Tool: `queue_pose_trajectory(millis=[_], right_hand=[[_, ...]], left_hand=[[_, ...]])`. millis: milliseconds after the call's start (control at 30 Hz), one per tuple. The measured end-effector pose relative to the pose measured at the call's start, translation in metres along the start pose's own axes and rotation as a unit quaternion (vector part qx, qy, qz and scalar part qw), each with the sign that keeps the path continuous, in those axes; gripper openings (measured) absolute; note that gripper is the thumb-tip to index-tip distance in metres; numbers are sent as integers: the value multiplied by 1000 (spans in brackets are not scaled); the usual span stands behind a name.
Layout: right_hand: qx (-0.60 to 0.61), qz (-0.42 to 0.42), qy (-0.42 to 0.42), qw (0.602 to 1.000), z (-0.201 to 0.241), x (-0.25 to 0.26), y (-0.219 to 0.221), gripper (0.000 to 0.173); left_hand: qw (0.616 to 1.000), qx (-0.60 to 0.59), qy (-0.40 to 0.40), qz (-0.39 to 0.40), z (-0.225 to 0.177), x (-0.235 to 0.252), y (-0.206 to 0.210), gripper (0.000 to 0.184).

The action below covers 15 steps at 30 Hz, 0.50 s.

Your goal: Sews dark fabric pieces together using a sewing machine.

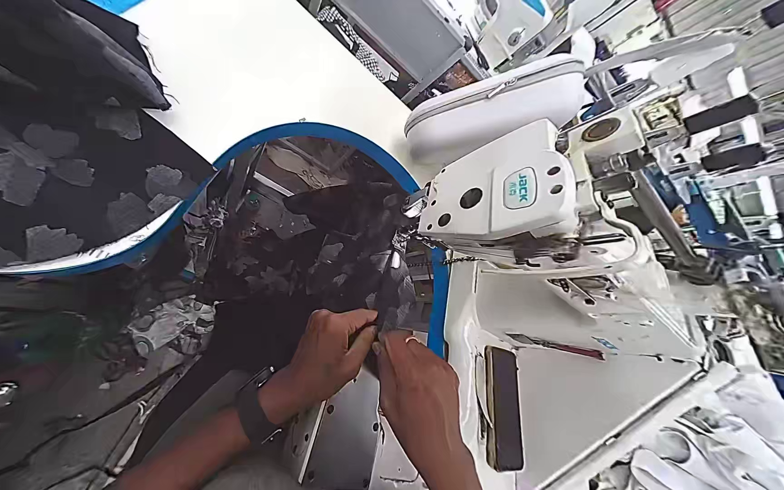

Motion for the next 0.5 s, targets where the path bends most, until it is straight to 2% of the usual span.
queue_pose_trajectory(millis=[167,233,333,367,433,467,500], right_hand=[[15,-15,-7,1000,-10,19,9,20],[43,-2,5,999,-18,24,14,18],[53,144,104,983,-32,-3,12,16],[62,207,143,966,-40,-17,16,16],[157,328,187,912,-59,-56,41,17],[219,339,168,899,-67,-72,51,17],[263,290,107,914,-70,-78,49,19]], left_hand=[[999,-43,-9,-14,11,21,7,25],[1000,-15,-15,-16,11,27,7,27],[995,85,10,47,-9,21,-8,30],[991,113,28,60,-13,16,-15,29],[986,131,39,94,-14,0,-24,29],[986,123,40,107,-15,-8,-24,30],[987,110,40,110,-17,-15,-22,31]])
Point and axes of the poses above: each hand's wrist, its own x-axis towards the middle knuckle, its own y-axis out of the palm, z = x × y, the point moved 5 cm from there along x, towards the middle knuckle
